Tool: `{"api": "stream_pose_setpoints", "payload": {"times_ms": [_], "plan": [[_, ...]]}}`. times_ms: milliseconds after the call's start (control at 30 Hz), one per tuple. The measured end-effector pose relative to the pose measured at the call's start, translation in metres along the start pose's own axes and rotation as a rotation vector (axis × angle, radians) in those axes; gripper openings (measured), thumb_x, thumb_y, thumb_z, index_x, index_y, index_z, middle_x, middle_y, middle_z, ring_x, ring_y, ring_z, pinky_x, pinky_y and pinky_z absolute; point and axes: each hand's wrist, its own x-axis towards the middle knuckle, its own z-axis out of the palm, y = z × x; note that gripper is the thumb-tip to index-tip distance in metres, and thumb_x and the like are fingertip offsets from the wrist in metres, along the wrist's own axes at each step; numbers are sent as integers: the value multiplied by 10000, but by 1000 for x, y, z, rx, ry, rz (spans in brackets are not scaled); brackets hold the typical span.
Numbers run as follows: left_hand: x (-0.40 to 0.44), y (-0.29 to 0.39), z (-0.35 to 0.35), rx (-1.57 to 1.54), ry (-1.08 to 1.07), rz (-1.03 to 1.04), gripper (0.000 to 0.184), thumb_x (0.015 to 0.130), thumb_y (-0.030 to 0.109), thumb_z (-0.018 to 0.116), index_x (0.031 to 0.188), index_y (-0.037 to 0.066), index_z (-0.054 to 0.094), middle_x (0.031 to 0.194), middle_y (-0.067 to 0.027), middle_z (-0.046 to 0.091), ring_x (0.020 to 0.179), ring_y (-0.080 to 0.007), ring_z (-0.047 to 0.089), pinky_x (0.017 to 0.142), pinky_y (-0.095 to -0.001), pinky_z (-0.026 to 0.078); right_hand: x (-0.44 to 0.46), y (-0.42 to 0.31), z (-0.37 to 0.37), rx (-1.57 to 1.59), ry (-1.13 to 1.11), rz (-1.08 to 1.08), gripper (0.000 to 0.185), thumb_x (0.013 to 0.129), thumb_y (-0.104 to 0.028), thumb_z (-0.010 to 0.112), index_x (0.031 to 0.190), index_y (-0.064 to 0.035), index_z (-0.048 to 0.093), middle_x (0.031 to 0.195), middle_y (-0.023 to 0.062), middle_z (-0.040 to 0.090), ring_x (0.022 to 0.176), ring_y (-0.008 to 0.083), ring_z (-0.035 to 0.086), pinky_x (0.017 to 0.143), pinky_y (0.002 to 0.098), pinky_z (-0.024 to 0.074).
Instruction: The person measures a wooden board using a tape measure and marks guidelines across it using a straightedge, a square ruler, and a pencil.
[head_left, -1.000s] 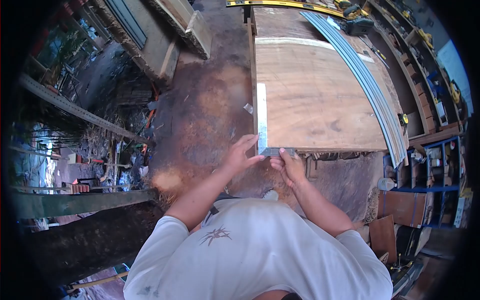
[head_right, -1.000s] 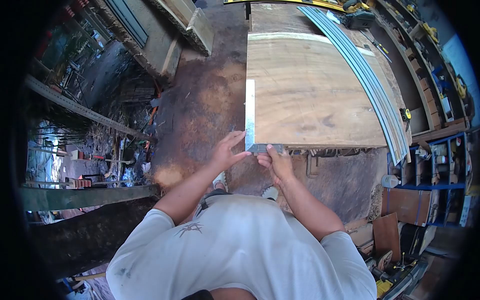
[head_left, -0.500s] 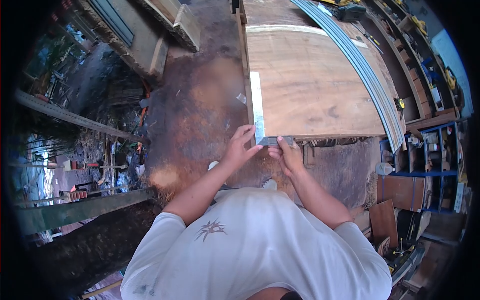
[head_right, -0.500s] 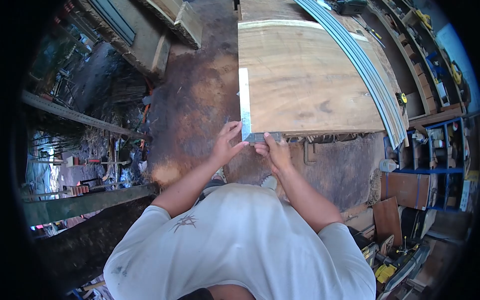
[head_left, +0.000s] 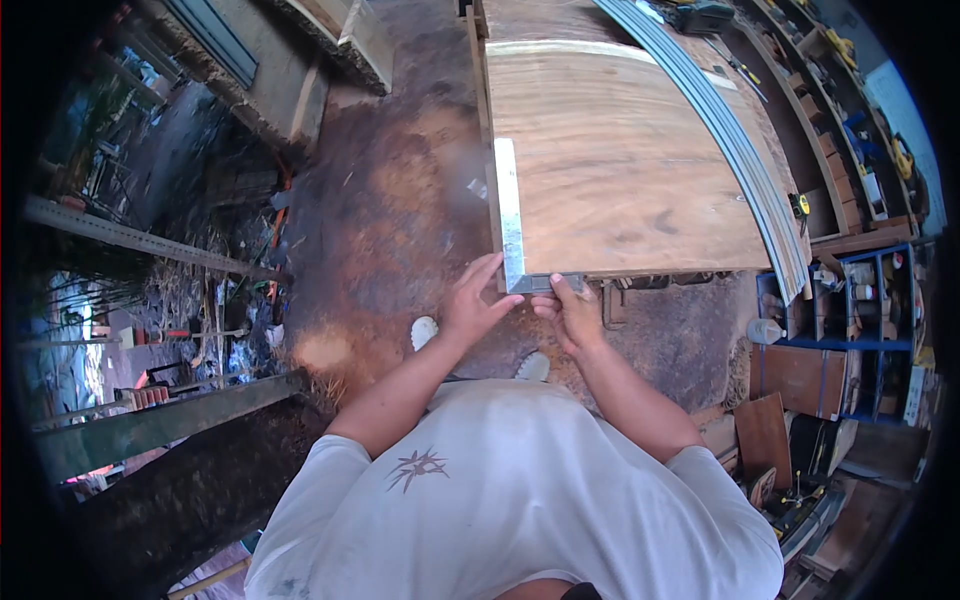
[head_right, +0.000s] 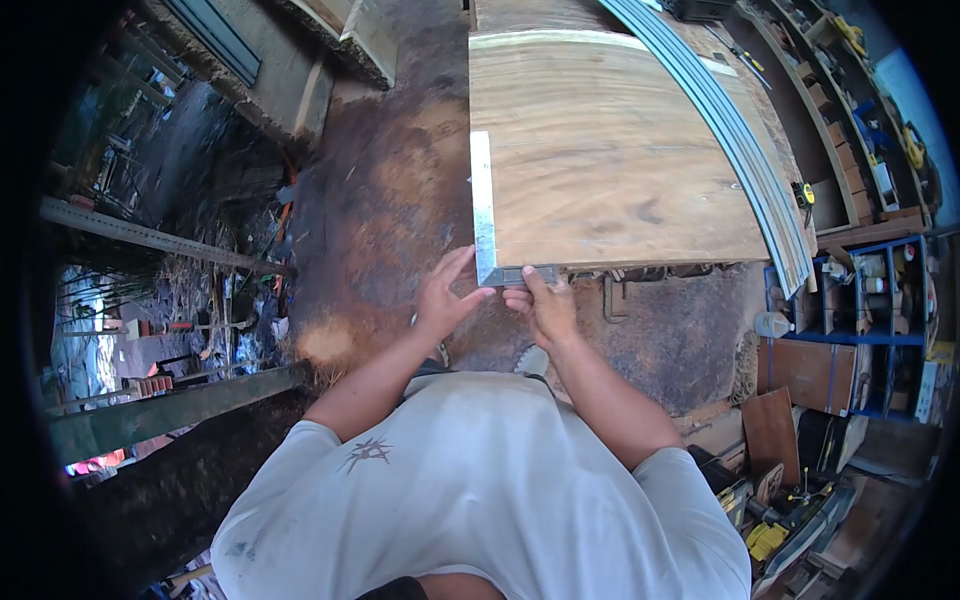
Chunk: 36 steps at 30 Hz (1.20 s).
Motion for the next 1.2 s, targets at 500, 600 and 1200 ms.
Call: {"api": "stream_pose_setpoints", "payload": {"times_ms": [500,600,1200], "plan": [[-8,-7,-6,10,-99,73,604,817,164,728,1358,15,504,1362,-225,504,1232,-348,527,1022,-380,428,-1,-2,1,-18,19,11,307,945,-167,604,1141,44,498,874,154,639,685,192,670,586,257,592],[-6,-2,-9,-45,-113,43,581,837,145,706,1363,13,496,1350,-219,506,1219,-329,538,1008,-373,440,0,-1,0,-8,4,23,313,944,-170,606,1148,40,495,878,156,640,690,190,672,582,253,594],[113,-40,7,-102,26,2,567,1031,384,400,1422,-27,389,1456,-200,402,1354,-296,386,1119,-357,284,-5,-3,4,-5,12,7,301,943,-174,604,1140,18,481,858,139,622,674,182,665,565,245,589]]}}
